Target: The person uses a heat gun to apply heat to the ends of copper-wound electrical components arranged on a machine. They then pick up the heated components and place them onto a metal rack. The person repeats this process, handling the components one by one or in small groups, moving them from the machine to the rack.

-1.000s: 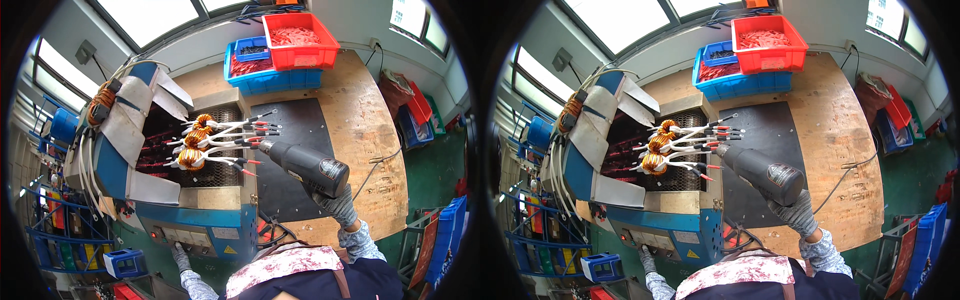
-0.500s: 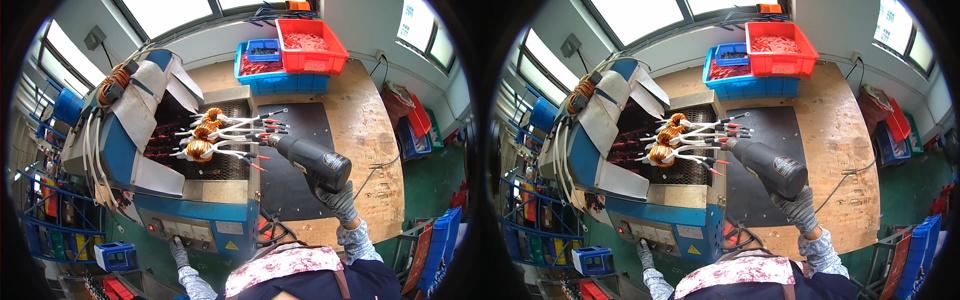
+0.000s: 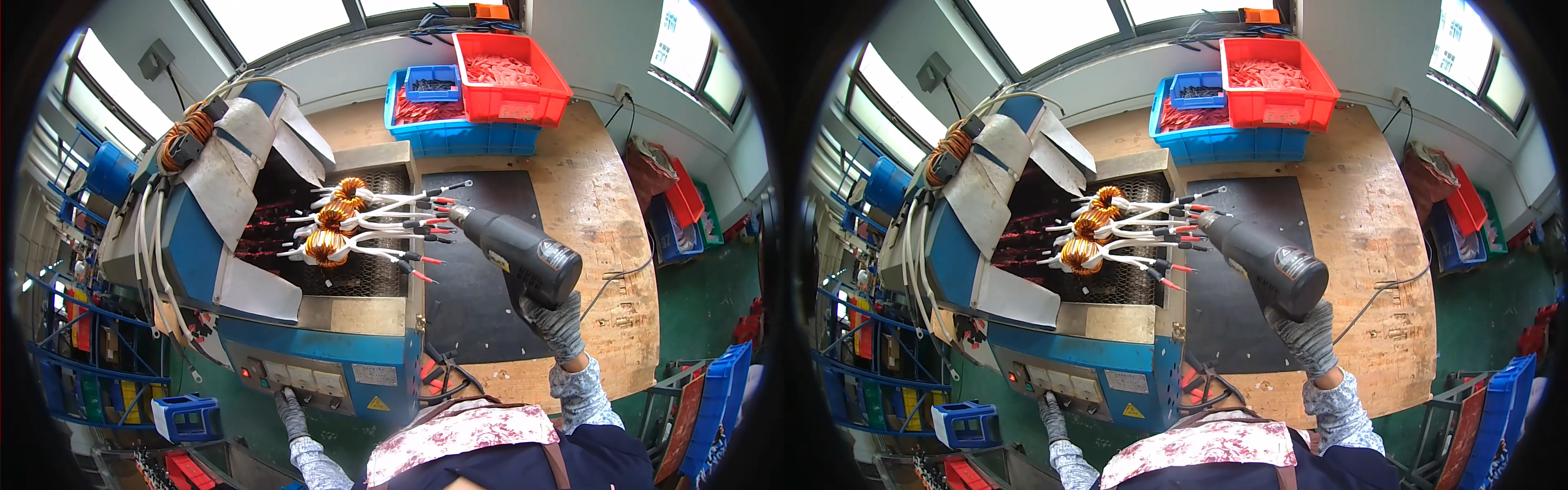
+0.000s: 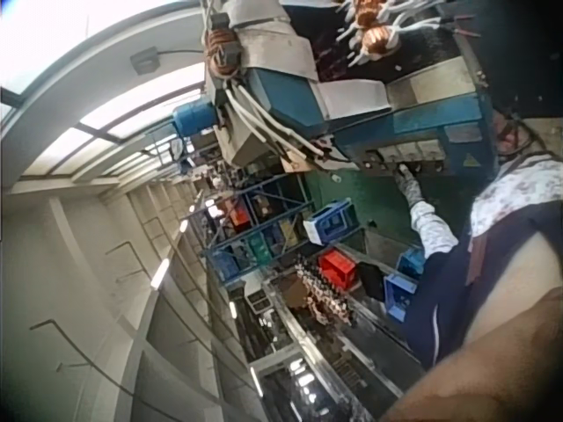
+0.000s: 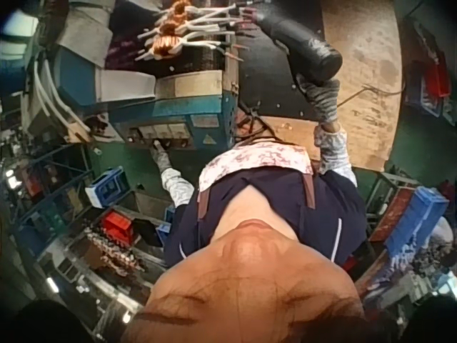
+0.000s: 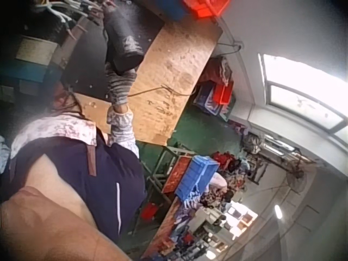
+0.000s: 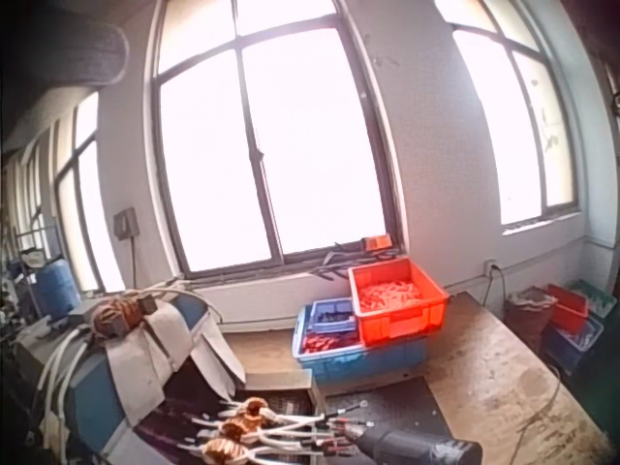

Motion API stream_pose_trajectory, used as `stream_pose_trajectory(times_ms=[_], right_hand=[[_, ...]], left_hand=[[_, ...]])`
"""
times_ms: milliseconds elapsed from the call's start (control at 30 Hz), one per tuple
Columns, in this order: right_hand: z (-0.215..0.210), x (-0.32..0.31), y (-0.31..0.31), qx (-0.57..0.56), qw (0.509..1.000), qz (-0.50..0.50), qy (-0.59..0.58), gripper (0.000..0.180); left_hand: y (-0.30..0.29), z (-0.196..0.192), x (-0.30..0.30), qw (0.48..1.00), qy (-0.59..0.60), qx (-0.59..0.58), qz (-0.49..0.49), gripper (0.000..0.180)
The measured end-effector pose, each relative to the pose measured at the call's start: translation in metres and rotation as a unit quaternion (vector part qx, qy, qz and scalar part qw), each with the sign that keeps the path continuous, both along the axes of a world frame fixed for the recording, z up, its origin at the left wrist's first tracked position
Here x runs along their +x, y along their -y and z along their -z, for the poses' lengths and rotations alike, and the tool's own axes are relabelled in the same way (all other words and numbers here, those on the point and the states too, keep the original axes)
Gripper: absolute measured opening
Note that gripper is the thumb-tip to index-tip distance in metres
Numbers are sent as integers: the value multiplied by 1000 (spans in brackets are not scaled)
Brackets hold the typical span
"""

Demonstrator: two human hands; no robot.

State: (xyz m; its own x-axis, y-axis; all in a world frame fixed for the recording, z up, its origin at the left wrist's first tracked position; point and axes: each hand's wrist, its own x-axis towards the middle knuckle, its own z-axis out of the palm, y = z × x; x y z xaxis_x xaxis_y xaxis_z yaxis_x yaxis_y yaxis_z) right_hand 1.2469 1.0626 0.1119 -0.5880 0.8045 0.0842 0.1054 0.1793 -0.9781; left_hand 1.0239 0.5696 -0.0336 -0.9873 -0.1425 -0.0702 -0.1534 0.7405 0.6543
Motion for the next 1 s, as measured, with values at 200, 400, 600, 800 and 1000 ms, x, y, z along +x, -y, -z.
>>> stream_pose_trajectory(times_ms=[200,400,600,800,1000], right_hand=[[12,-6,-21,-18,999,25,-29,24],[16,-14,-31,-52,997,39,-42,21],[15,-22,-35,-56,997,37,-36,22],[22,-23,-43,-83,995,38,-30,24],[20,-23,-43,-97,994,28,-47,23]], left_hand=[[3,2,-1,1000,2,-17,1,55],[-10,-13,4,1000,14,4,2,54],[-4,-9,2,1000,17,-26,4,57],[-1,-4,1,1000,8,-21,6,54],[-13,-14,6,1000,-18,2,11,45]])
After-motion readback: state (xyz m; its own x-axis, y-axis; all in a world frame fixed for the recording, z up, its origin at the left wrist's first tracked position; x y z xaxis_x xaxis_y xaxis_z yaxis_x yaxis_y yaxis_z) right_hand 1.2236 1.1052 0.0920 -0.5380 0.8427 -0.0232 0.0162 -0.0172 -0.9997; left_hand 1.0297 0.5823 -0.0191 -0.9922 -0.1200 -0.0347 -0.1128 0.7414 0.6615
